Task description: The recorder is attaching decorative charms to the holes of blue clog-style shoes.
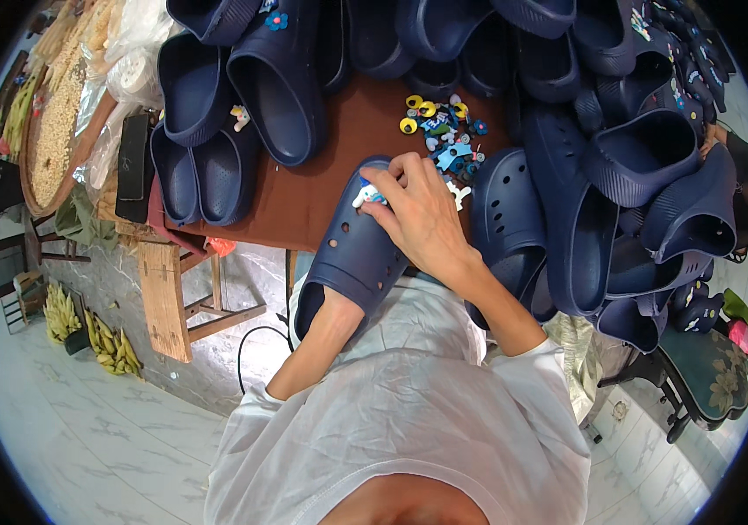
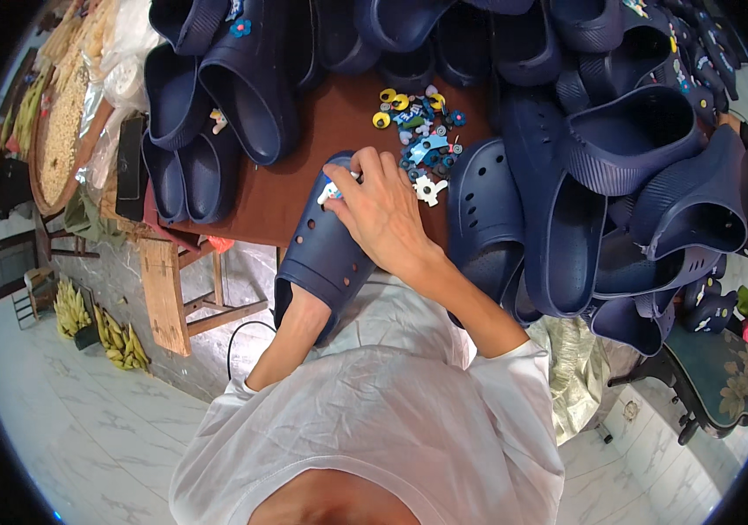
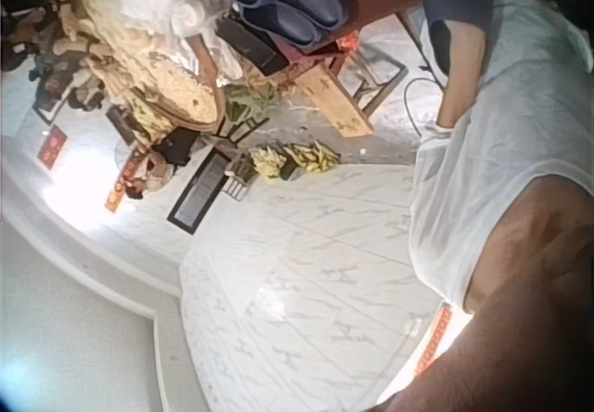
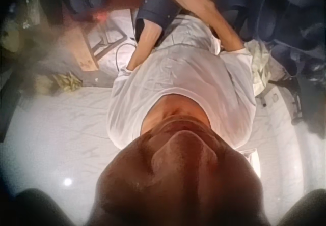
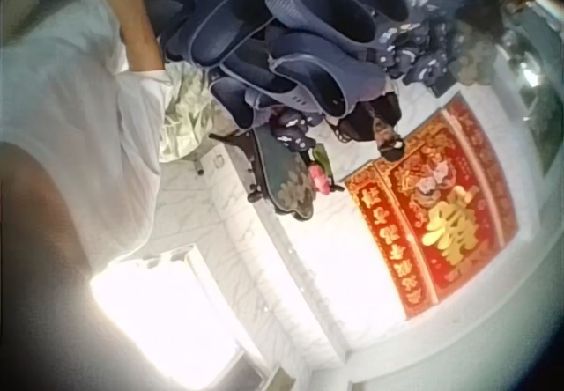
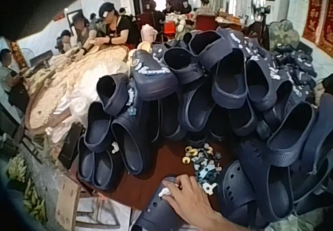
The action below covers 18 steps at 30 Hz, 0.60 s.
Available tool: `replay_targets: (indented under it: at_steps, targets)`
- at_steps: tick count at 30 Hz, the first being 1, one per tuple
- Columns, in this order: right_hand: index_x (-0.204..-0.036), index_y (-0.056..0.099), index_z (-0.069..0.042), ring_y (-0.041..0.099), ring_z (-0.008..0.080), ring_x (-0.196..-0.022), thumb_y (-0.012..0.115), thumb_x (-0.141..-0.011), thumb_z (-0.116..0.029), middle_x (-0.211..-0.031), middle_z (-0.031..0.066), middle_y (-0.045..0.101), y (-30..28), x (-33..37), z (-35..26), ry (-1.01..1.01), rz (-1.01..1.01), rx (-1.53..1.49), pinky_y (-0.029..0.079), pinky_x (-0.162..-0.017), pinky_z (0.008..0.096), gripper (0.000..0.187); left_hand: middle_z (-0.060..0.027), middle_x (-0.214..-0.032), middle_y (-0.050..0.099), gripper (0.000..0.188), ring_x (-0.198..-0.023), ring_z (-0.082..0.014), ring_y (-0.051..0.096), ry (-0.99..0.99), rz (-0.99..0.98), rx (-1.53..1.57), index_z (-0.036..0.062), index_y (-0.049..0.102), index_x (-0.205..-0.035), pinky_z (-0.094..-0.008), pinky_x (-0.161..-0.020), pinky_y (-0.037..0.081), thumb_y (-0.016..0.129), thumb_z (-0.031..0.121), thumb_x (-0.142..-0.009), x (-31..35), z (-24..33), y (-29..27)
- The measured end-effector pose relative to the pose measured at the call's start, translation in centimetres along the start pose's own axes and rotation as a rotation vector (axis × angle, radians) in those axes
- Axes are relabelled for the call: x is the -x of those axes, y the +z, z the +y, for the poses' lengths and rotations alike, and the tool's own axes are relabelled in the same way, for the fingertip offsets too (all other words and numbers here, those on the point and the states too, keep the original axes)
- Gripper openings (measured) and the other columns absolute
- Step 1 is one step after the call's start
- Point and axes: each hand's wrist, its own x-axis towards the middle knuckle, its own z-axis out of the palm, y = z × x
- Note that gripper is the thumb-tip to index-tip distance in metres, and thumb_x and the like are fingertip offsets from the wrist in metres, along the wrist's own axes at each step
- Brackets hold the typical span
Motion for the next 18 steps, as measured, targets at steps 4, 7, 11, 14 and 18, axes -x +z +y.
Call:
replay_targets:
  at_steps: [4,7,11,14,18]
  targets:
    - [-0.119,0.062,-0.006,0.056,0.0309,-0.097,0.077,-0.082,-0.011,-0.105,0.0132,0.054,-0.9,0.3,0.7,0.003,0.018,-0.078,0.049,-0.085,0.0417,0.04,-0.01,-0.142,0.053,0.04,-0.129,-0.0235,0.054,0.018,-0.017,-0.278,0.0048,0.047,-0.141,-0.0405,-0.107,0.047,0.043,0.024,-0.106,-0.3,2.1,-0.3]
    - [-0.119,0.062,-0.005,0.057,0.032,-0.099,0.077,-0.081,-0.011,-0.105,0.0138,0.054,-1.3,0.7,1.6,-0.015,0.049,-0.089,0.049,-0.087,0.0417,0.041,-0.0107,-0.143,0.054,0.041,-0.129,-0.0243,0.054,0.145,-0.068,-1.111,0.0053,0.049,-0.141,-0.0407,-0.109,0.046,0.042,0.026,-0.107,-0.9,4.2,-1.1]
    - [-0.114,0.061,-0.004,0.058,0.0345,-0.102,0.076,-0.081,-0.012,-0.107,0.0149,0.053,-1.1,1.3,2.6,0.004,0.087,-0.033,0.05,-0.089,0.0427,0.038,-0.0108,-0.143,0.054,0.041,-0.129,-0.0244,0.054,0.205,0.012,-0.852,0.0055,0.049,-0.141,-0.041,-0.109,0.046,0.042,0.027,-0.107,-2.8,5.2,-1.6]
    - [-0.113,0.062,-0.005,0.056,0.0337,-0.107,0.076,-0.081,-0.014,-0.108,0.0144,0.053,-0.6,1.3,3.6,0.016,0.121,-0.006,0.05,-0.088,0.0442,0.036,-0.0109,-0.143,0.054,0.041,-0.129,-0.0246,0.054,0.087,0.02,-0.241,0.0056,0.049,-0.141,-0.0411,-0.109,0.045,0.041,0.027,-0.107,-3.5,4.4,-1.5]
    - [-0.111,0.062,0.0,0.056,0.0361,-0.107,0.075,-0.077,-0.01,-0.11,0.018,0.056,-0.1,1.1,5.7,0.133,0.097,0.189,0.048,-0.088,0.0472,0.038,-0.011,-0.143,0.054,0.042,-0.13,-0.0247,0.054,-0.065,0.019,0.534,0.0057,0.049,-0.141,-0.0413,-0.11,0.045,0.041,0.028,-0.107,-3.8,2.7,-1.3]
